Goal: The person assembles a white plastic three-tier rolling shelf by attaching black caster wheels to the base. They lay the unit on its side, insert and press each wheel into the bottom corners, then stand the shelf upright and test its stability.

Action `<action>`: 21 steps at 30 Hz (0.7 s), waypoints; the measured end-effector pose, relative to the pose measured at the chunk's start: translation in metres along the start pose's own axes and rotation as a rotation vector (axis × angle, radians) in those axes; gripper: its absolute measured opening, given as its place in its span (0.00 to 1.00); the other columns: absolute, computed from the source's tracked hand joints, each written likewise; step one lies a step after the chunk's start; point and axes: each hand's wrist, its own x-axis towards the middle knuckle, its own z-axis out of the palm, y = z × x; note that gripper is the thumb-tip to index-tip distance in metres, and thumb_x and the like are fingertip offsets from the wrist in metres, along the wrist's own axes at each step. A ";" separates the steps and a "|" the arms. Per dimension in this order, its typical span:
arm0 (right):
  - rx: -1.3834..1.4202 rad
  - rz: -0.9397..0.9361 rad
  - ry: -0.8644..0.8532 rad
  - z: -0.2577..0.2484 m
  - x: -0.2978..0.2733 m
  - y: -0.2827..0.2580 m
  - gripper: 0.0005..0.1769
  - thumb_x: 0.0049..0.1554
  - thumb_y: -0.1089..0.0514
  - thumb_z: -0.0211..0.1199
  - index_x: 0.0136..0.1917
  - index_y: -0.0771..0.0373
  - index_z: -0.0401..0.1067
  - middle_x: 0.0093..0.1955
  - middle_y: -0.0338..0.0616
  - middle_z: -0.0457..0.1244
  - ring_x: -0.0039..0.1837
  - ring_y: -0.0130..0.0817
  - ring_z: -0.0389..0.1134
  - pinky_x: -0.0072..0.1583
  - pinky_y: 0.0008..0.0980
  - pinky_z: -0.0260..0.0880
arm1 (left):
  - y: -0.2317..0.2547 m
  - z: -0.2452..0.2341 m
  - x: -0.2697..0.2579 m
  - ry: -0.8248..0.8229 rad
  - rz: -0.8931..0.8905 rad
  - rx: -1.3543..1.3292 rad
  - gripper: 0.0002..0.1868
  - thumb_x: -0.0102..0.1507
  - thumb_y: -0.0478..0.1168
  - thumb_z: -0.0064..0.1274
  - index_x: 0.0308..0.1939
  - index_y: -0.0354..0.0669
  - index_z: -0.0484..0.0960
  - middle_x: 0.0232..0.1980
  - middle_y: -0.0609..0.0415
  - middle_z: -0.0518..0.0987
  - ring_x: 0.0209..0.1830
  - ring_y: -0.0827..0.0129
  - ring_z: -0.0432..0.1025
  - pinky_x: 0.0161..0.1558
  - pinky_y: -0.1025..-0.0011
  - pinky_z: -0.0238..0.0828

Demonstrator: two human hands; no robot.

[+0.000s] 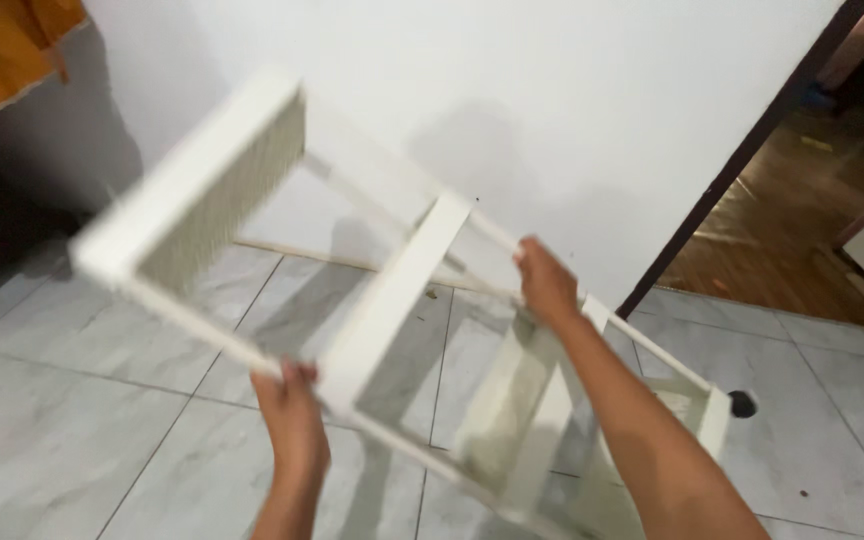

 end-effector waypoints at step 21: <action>0.830 0.288 0.427 -0.114 -0.030 0.095 0.14 0.67 0.49 0.57 0.50 0.63 0.67 0.38 0.33 0.58 0.37 0.21 0.53 0.40 0.25 0.54 | 0.194 0.230 0.054 -0.405 0.460 -0.261 0.27 0.76 0.44 0.41 0.78 0.39 0.62 0.28 0.62 0.70 0.27 0.80 0.65 0.30 0.77 0.67</action>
